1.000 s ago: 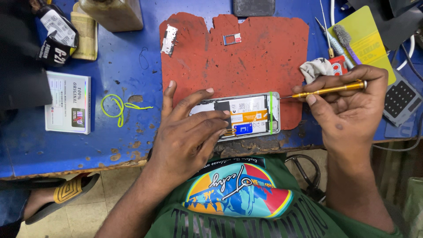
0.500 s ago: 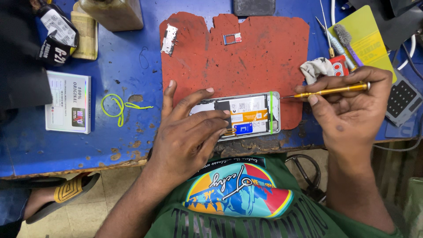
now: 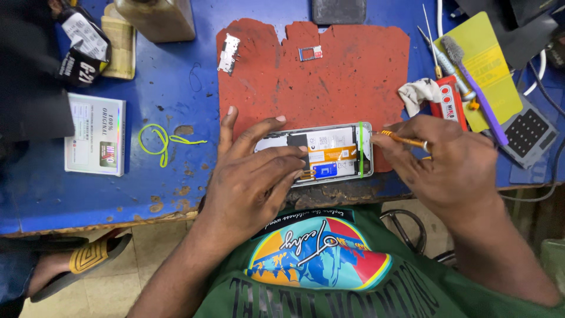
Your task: The person unscrews several small components from the internal frame of a mobile phone using a screwdriver and then attaches a new screen to the assembly.
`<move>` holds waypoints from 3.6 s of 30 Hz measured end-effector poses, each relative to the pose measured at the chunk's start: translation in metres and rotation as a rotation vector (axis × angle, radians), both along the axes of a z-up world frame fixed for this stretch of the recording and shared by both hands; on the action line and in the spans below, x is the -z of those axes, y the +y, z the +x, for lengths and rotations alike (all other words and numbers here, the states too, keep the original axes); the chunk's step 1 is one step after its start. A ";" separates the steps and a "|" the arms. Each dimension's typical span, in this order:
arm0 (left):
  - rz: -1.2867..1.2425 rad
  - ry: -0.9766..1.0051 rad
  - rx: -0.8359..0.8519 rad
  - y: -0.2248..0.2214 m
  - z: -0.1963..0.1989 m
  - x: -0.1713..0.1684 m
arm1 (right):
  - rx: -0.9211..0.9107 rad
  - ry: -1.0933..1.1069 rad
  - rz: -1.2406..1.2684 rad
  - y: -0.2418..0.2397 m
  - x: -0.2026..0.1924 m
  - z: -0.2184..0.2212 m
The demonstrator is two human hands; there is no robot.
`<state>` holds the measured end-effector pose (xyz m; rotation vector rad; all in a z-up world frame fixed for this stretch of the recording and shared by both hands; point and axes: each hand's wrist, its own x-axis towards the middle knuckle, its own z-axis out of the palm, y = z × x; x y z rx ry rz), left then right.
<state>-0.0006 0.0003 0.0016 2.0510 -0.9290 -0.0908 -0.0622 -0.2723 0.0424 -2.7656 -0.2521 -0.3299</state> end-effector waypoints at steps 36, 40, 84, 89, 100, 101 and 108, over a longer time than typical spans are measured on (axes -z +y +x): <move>-0.019 0.009 -0.004 0.001 0.000 0.002 | -0.193 0.062 0.280 -0.004 -0.015 0.007; -0.005 -0.007 -0.005 0.000 0.002 0.001 | 0.065 0.078 0.103 0.001 -0.014 0.005; -0.149 -0.078 -0.059 -0.044 -0.011 -0.014 | -0.022 -0.057 1.121 0.025 0.008 -0.039; -0.138 -0.078 -0.060 -0.050 -0.012 -0.013 | -0.056 -0.069 1.107 0.022 0.017 -0.041; -0.089 -0.084 -0.057 -0.057 -0.016 -0.011 | -0.118 -0.050 1.101 0.014 0.027 -0.045; -0.085 -0.084 -0.058 -0.057 -0.017 -0.011 | -0.112 -0.053 1.096 0.014 0.027 -0.047; -0.077 -0.088 -0.039 -0.062 -0.018 -0.012 | 0.007 -0.121 0.837 0.011 0.031 -0.048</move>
